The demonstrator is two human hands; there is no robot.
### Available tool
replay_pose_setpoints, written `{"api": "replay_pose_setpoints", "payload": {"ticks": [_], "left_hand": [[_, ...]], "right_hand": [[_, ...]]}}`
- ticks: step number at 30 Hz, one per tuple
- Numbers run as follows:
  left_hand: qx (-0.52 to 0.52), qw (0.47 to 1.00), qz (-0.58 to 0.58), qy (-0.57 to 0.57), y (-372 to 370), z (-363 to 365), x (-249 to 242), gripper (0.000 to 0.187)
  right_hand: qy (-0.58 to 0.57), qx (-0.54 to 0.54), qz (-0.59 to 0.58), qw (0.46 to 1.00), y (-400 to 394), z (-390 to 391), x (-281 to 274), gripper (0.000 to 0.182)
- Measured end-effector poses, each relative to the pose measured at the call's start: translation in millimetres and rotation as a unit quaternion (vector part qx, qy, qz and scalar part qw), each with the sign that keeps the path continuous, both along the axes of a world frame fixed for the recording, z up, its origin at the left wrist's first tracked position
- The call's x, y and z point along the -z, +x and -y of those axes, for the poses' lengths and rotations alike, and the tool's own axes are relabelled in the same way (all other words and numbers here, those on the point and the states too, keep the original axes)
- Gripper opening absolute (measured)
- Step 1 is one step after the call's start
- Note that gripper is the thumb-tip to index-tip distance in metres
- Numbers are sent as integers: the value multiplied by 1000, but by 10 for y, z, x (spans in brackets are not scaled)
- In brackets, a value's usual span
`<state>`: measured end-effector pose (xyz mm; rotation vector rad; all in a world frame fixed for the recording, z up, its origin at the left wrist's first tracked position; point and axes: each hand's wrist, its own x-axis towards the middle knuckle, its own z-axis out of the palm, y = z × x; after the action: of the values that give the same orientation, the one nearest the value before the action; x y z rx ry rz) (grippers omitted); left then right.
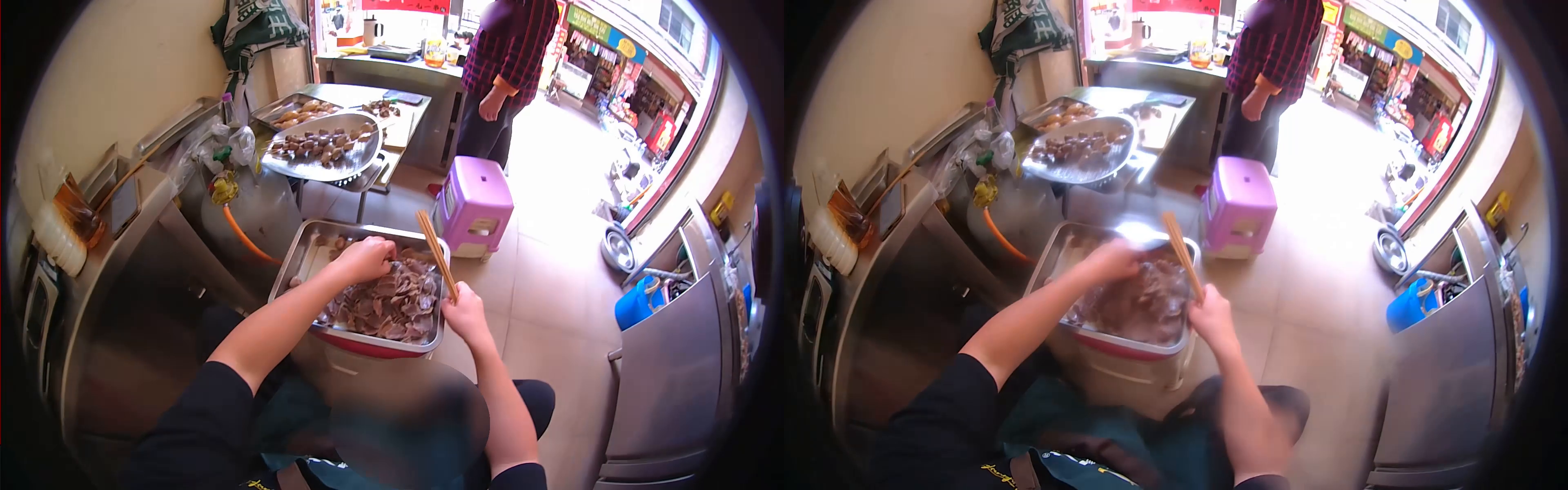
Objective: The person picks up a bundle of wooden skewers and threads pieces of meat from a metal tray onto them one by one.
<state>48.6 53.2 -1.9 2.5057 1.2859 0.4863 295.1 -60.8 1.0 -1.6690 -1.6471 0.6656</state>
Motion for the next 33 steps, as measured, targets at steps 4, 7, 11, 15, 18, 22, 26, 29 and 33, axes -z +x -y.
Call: {"api": "replay_pose_setpoints", "payload": {"ticks": [4, 7, 11, 15, 18, 22, 26, 29, 33], "left_hand": [[-4, 998, 57, 20, -186, 120, -216, 16], [-14, 997, 80, 3, -340, 238, -289, 16], [-51, 994, 97, 4, -446, 358, -335, 16], [-27, 988, 153, -7, -579, 398, -270, 15], [-32, 985, 171, -18, -618, 366, -254, 15], [-27, 966, 256, -5, -669, 343, -250, 17], [-36, 961, 275, -9, -719, 336, -209, 16], [-50, 962, 268, -18, -765, 314, -172, 13], [-55, 938, 330, -93, -803, 304, -119, 12]], "right_hand": [[-2, 49, 102, 994, 4, 75, -199, 17], [17, 34, 127, 991, -66, 180, -410, 8], [52, -8, 97, 994, -68, 187, -308, 10], [61, -83, 12, 995, -229, 212, -256, 11], [31, -116, -1, 993, -290, 235, -257, 16], [-52, -93, -201, 974, -471, 260, -275, 13], [-122, -92, -300, 942, -723, 437, -421, 23], [-132, -109, -324, 930, -904, 482, -355, 28], [-150, -127, -346, 917, -989, 514, -339, 31]]}}
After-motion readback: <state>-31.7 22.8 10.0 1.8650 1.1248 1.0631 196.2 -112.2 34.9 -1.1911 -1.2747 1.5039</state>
